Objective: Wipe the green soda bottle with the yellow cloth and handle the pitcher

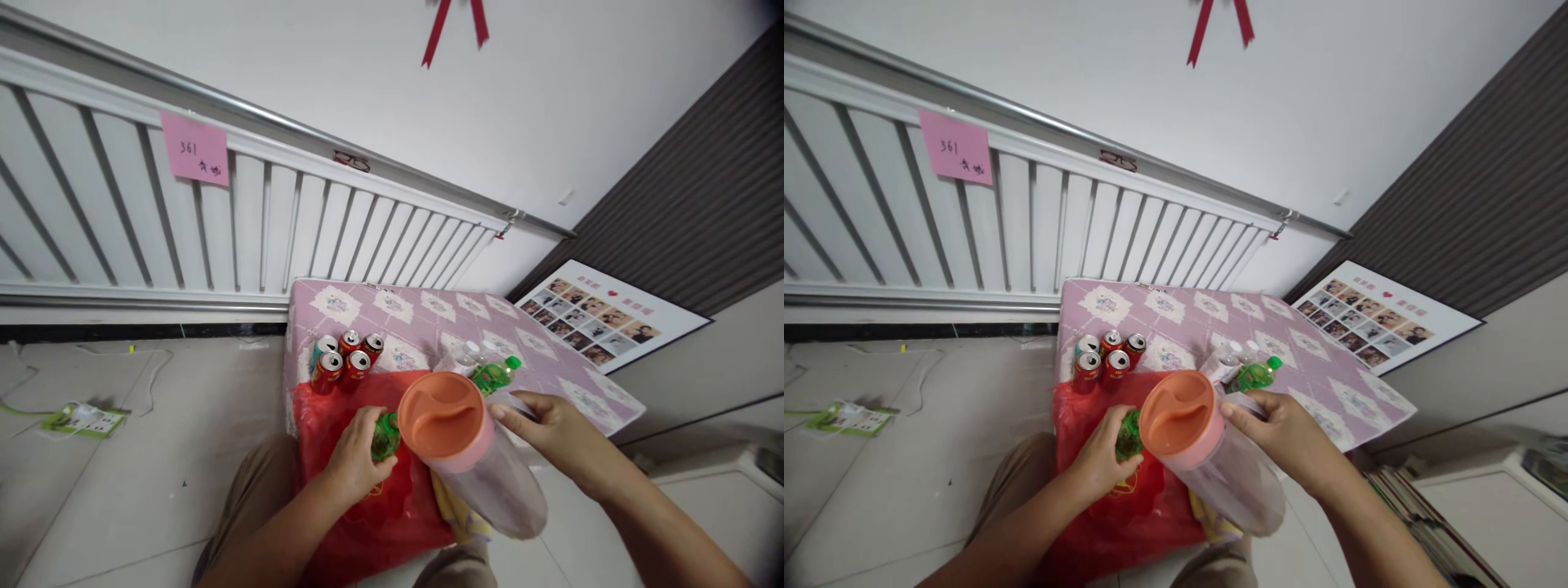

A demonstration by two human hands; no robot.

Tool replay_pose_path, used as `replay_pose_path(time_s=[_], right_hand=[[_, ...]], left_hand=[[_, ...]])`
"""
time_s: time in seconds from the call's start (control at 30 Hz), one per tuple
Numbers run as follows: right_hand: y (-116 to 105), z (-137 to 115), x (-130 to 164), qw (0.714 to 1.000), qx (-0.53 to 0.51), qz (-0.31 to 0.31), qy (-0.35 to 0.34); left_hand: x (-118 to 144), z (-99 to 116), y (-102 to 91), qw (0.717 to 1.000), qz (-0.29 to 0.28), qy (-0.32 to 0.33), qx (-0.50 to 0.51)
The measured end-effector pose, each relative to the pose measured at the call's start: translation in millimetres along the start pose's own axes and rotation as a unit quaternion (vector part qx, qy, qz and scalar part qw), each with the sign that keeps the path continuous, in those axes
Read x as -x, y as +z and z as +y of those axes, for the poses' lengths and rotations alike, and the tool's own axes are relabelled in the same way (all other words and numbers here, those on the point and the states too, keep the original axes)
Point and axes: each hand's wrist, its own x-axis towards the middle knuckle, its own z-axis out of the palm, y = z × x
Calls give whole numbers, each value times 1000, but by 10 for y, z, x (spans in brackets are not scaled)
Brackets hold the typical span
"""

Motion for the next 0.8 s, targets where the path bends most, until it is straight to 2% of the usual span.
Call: replay_pose_path(time_s=[0.07,0.1,0.23,0.33,0.43,0.6,0.8], right_hand=[[-19,61,22,999,-42,-13,29],[-34,99,28,997,-64,0,41],[-50,336,4,978,-170,98,75],[45,533,-77,942,-277,166,90],[243,658,-203,918,-322,219,77],[694,793,-434,879,-367,300,60],[1276,1022,-678,849,-404,330,89]], left_hand=[[3,5,0,1000,-3,-5,1],[4,3,3,1000,-5,-8,1],[8,-37,25,1000,-6,-12,-4],[14,-82,47,1000,0,-10,-5],[21,-123,68,1000,7,-12,-3],[28,-181,97,1000,19,-23,-10],[58,-221,95,999,18,-35,-19]])
